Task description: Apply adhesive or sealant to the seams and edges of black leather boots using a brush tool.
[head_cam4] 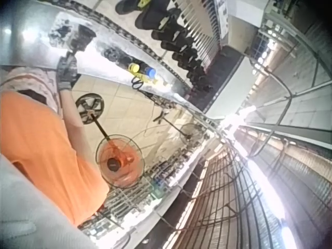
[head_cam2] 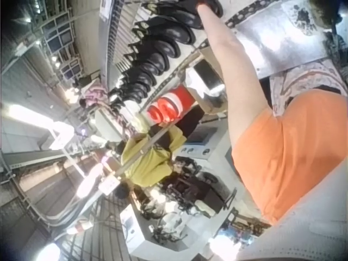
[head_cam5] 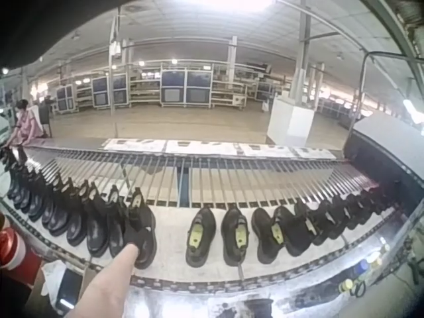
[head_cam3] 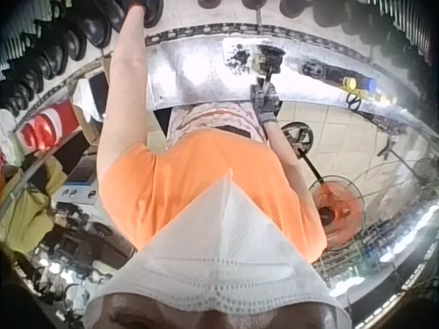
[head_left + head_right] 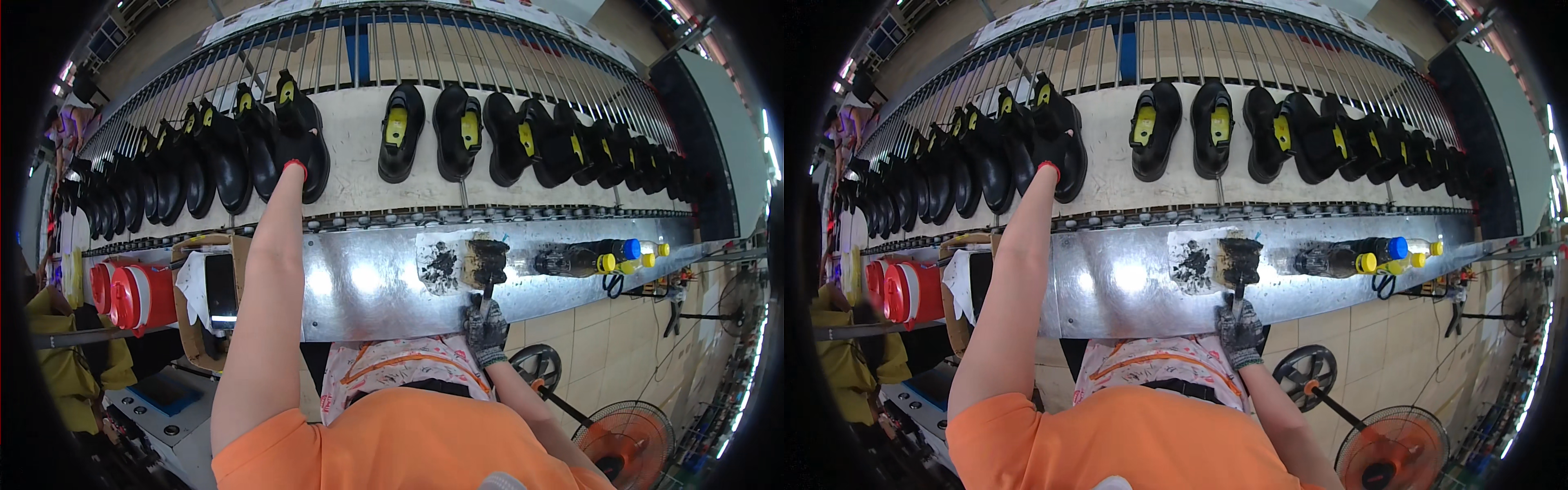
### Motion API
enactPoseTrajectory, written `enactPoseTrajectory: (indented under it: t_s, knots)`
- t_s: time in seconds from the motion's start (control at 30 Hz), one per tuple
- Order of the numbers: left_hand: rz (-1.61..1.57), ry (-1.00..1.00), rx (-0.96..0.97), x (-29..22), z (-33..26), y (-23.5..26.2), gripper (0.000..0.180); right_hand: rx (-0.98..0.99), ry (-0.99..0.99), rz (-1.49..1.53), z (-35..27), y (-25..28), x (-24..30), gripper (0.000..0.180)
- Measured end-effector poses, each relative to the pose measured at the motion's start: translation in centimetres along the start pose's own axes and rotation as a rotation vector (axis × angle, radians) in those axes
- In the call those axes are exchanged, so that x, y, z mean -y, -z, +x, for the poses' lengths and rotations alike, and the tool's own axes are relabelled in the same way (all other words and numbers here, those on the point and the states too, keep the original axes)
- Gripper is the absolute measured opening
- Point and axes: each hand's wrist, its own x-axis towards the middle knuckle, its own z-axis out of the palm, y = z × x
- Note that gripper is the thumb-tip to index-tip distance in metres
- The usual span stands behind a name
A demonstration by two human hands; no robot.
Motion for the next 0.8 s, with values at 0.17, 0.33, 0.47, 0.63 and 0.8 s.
enactPoseTrajectory:
  t_s: [0.17,0.33,0.47,0.63,0.8]
  knots:
    - [0.217,0.001,-0.078,0.9,0.4,-0.7,0.082,-0.048,0.113,0.007,0.2,-0.9,-1.7,0.026]
    - [-0.068,0.162,-0.075,-2.0,-4.5,1.5,0.087,0.038,-0.176,0.699,0.0,-1.5,-2.1,0.021]
    - [-0.188,0.328,0.125,-5.0,-9.5,6.1,0.094,0.027,0.041,0.548,-0.1,-1.8,-1.5,0.019]
    - [-0.178,0.118,0.171,-6.9,-17.3,9.6,0.099,-0.035,0.075,0.497,0.0,-1.4,-1.4,0.02]
    - [-0.132,0.116,0.229,-6.9,-26.1,11.3,0.077,0.089,-0.014,0.419,-0.3,0.2,-1.1,0.019]
